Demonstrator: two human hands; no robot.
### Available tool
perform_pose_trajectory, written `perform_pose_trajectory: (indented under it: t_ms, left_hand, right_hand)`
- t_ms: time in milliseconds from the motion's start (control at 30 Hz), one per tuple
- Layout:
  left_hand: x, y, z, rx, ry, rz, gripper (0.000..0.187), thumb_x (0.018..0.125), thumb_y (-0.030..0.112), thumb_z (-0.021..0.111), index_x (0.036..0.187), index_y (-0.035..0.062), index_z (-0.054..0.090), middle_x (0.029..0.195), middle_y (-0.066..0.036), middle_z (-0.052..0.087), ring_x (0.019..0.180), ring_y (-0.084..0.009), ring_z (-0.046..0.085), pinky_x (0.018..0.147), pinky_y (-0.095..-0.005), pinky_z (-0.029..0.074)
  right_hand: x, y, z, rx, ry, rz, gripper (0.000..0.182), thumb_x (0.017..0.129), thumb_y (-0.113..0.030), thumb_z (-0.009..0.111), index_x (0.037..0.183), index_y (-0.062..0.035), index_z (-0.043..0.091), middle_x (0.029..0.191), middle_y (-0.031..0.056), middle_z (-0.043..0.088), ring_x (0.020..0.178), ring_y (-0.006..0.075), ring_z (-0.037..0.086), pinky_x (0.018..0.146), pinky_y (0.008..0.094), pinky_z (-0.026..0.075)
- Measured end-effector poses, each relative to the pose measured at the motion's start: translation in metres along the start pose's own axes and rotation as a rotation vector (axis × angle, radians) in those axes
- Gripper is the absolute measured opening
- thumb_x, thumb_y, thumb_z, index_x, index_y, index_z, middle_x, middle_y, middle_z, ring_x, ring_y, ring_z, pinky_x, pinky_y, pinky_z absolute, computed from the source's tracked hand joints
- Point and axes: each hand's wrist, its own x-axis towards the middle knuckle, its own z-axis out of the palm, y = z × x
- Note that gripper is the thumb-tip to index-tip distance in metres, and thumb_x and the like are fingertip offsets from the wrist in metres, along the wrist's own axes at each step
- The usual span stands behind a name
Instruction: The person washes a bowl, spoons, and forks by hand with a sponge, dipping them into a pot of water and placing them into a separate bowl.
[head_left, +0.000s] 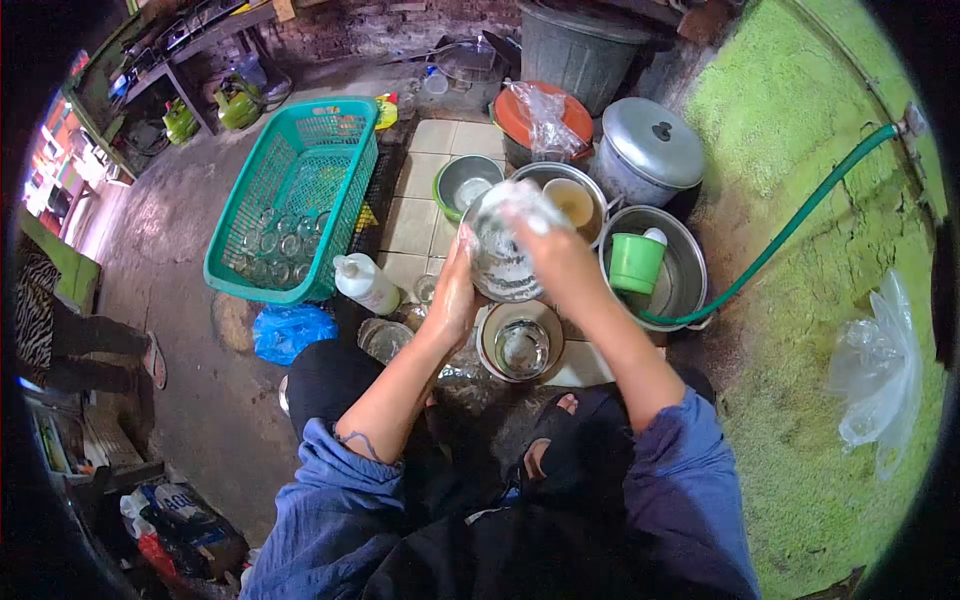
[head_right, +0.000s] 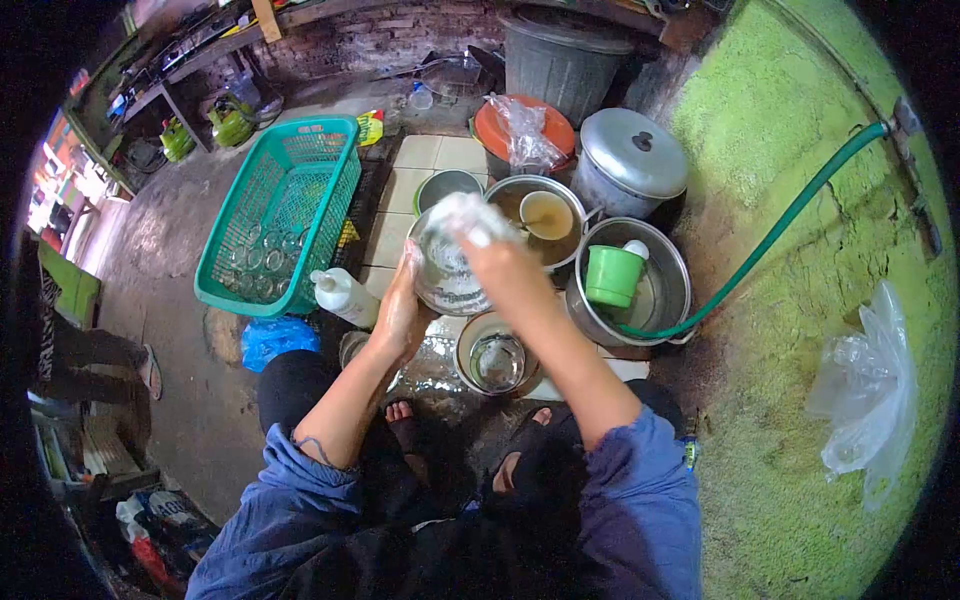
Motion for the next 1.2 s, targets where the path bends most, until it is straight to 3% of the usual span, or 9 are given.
perform_pose_trajectory:
  t_ms: [100, 200, 367, 433, 633, 733, 967, 1067, 1200]
  left_hand:
    - [-0.004, -0.002, 0.0, -0.038, 0.033, 0.027, 0.061, 0.097, 0.049, 0.03, 0.145, 0.0143, 0.017, 0.144, -0.011, 0.03, 0.131, -0.029, 0.033, 0.104, -0.0515, 0.031]
    - [-0.005, 0.007, 0.001, -0.047, 0.047, 0.009, 0.058, 0.098, 0.046, 0.03, 0.145, 0.0143, 0.018, 0.143, -0.012, 0.031, 0.13, -0.0286, 0.034, 0.104, -0.0516, 0.032]
    - [0.004, -0.002, -0.015, 0.084, 0.109, 0.109, 0.058, 0.097, 0.047, 0.033, 0.143, 0.013, 0.024, 0.141, -0.013, 0.034, 0.125, -0.0301, 0.041, 0.099, -0.0522, 0.037]
    - [0.003, 0.003, -0.02, 0.172, 0.165, 0.054, 0.059, 0.096, 0.049, 0.034, 0.141, 0.0109, 0.029, 0.138, -0.014, 0.038, 0.119, -0.0304, 0.047, 0.093, -0.0529, 0.042]
    - [0.013, 0.025, -0.029, 0.277, 0.121, -0.097, 0.056, 0.095, 0.05, 0.034, 0.138, 0.0141, 0.032, 0.129, -0.015, 0.046, 0.116, -0.0294, 0.05, 0.087, -0.0485, 0.047]
    - [0.027, 0.019, -0.045, 0.204, 0.005, -0.104, 0.069, 0.092, 0.054, 0.04, 0.144, 0.0134, 0.022, 0.14, -0.012, 0.036, 0.126, -0.0271, 0.037, 0.105, -0.0483, 0.027]
    - [0.018, 0.024, -0.036, -0.04, -0.192, -0.033, 0.046, 0.094, 0.032, 0.052, 0.13, 0.007, 0.039, 0.124, -0.007, 0.051, 0.107, -0.0142, 0.054, 0.093, -0.0383, 0.045]
    - [0.008, 0.024, -0.017, -0.162, -0.216, -0.091, 0.04, 0.095, 0.029, 0.049, 0.128, 0.0081, 0.043, 0.119, -0.005, 0.055, 0.104, -0.0152, 0.058, 0.088, -0.0365, 0.05]
    - [0.001, 0.007, -0.003, -0.308, -0.211, -0.156, 0.044, 0.096, 0.034, 0.045, 0.132, 0.0095, 0.04, 0.125, -0.007, 0.053, 0.11, -0.0189, 0.056, 0.091, -0.0393, 0.049]
  right_hand:
    - [-0.007, -0.01, 0.019, 0.143, -0.247, 0.053, 0.041, 0.086, -0.009, 0.048, 0.127, -0.0106, 0.049, 0.114, 0.0233, 0.057, 0.1, 0.039, 0.058, 0.086, 0.0463, 0.047]
    - [-0.003, -0.002, 0.013, -0.059, -0.142, 0.066, 0.043, 0.089, -0.017, 0.045, 0.131, -0.0103, 0.045, 0.145, 0.0202, 0.028, 0.131, 0.0388, 0.03, 0.108, 0.0533, 0.021]
    - [-0.017, -0.04, 0.019, -0.133, -0.055, 0.223, 0.05, 0.093, -0.033, 0.046, 0.138, -0.0143, 0.037, 0.14, 0.0217, 0.035, 0.128, 0.043, 0.032, 0.105, 0.0496, 0.029]
    - [-0.018, -0.049, 0.01, 0.167, -0.334, 0.145, 0.051, 0.093, -0.036, 0.046, 0.139, -0.018, 0.036, 0.138, 0.0232, 0.036, 0.125, 0.0432, 0.036, 0.1, 0.0479, 0.037]
    - [-0.017, -0.018, 0.006, 0.061, -0.437, 0.002, 0.044, 0.079, -0.009, 0.055, 0.123, -0.0129, 0.052, 0.123, 0.0207, 0.048, 0.108, 0.0393, 0.053, 0.09, 0.0434, 0.046]
    - [-0.016, -0.015, 0.003, 0.136, -0.161, -0.066, 0.034, 0.081, -0.01, 0.058, 0.115, -0.0105, 0.056, 0.109, 0.0176, 0.055, 0.103, 0.0361, 0.055, 0.085, 0.0391, 0.048]
    - [-0.002, 0.01, -0.03, 1.361, 0.052, 0.698, 0.025, 0.085, -0.016, 0.066, 0.103, -0.001, 0.06, 0.097, 0.0029, 0.062, 0.087, 0.0094, 0.056, 0.081, 0.0255, 0.045]
    - [-0.001, 0.019, -0.026, 1.403, 0.167, 0.802, 0.021, 0.085, -0.015, 0.065, 0.101, -0.0021, 0.059, 0.096, 0.0031, 0.063, 0.089, 0.0098, 0.057, 0.079, 0.0272, 0.045]
    - [0.0, 0.021, -0.015, 0.74, 0.439, 0.617, 0.02, 0.085, -0.015, 0.064, 0.101, -0.0045, 0.057, 0.094, 0.0106, 0.063, 0.086, 0.0203, 0.059, 0.076, 0.032, 0.046]
